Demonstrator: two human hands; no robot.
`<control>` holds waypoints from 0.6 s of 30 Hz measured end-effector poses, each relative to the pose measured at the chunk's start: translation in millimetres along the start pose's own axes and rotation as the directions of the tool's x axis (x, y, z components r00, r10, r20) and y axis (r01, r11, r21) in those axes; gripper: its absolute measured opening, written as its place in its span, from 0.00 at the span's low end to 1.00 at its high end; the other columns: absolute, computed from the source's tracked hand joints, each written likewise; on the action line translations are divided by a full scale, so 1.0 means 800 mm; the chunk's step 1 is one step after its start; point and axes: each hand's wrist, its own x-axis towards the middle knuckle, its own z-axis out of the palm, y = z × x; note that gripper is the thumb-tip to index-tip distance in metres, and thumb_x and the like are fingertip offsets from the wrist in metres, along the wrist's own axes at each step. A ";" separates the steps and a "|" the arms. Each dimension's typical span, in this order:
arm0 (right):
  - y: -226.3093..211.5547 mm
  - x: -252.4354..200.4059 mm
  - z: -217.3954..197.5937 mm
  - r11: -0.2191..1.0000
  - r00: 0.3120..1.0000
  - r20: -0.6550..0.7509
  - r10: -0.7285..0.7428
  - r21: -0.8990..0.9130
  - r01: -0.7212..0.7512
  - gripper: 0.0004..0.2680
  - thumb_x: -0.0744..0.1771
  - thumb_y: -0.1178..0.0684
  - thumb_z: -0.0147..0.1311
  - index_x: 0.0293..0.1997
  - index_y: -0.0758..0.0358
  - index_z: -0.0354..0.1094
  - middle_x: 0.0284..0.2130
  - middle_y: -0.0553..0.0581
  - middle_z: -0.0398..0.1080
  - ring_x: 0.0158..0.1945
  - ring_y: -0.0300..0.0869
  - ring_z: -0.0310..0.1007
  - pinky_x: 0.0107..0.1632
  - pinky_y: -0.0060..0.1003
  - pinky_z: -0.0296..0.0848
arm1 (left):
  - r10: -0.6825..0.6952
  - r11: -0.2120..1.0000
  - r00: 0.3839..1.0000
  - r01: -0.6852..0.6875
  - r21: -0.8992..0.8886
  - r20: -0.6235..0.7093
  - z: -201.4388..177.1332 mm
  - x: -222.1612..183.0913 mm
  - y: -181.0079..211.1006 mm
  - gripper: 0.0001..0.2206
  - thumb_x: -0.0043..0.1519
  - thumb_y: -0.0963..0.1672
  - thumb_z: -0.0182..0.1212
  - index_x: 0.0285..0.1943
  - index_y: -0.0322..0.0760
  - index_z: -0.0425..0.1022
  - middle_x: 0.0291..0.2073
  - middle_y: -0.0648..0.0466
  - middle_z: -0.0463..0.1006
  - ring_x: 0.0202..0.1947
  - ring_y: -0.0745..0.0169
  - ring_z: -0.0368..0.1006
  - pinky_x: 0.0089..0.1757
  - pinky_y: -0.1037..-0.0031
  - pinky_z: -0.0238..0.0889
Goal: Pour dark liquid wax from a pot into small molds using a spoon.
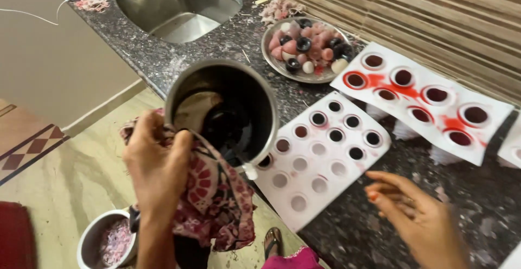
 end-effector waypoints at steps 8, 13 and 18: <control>-0.136 0.041 0.132 0.969 0.977 0.156 -0.144 -0.180 0.172 0.14 0.63 0.49 0.64 0.51 0.59 0.75 0.34 0.53 0.82 0.34 0.35 0.83 0.32 0.31 0.84 | -0.246 0.964 0.951 0.259 -0.052 0.187 0.052 0.048 -0.009 0.09 0.56 0.38 0.61 0.44 0.30 0.72 0.28 0.50 0.80 0.20 0.64 0.74 0.23 0.72 0.70; -0.164 0.060 0.170 0.959 0.986 0.160 0.054 -0.284 -0.007 0.13 0.62 0.43 0.67 0.43 0.58 0.78 0.23 0.55 0.83 0.25 0.35 0.83 0.28 0.30 0.79 | -0.140 0.986 0.970 0.155 -0.062 0.199 0.073 0.060 -0.009 0.11 0.54 0.38 0.65 0.42 0.28 0.70 0.23 0.43 0.76 0.18 0.56 0.72 0.27 0.64 0.65; -0.167 0.078 0.178 0.914 0.964 0.140 0.227 -0.371 -0.162 0.11 0.62 0.42 0.67 0.36 0.57 0.83 0.20 0.54 0.81 0.21 0.36 0.81 0.26 0.30 0.73 | -0.028 0.994 0.981 0.049 -0.103 0.194 0.091 0.067 -0.021 0.11 0.54 0.38 0.66 0.41 0.29 0.68 0.26 0.41 0.74 0.22 0.47 0.72 0.30 0.63 0.65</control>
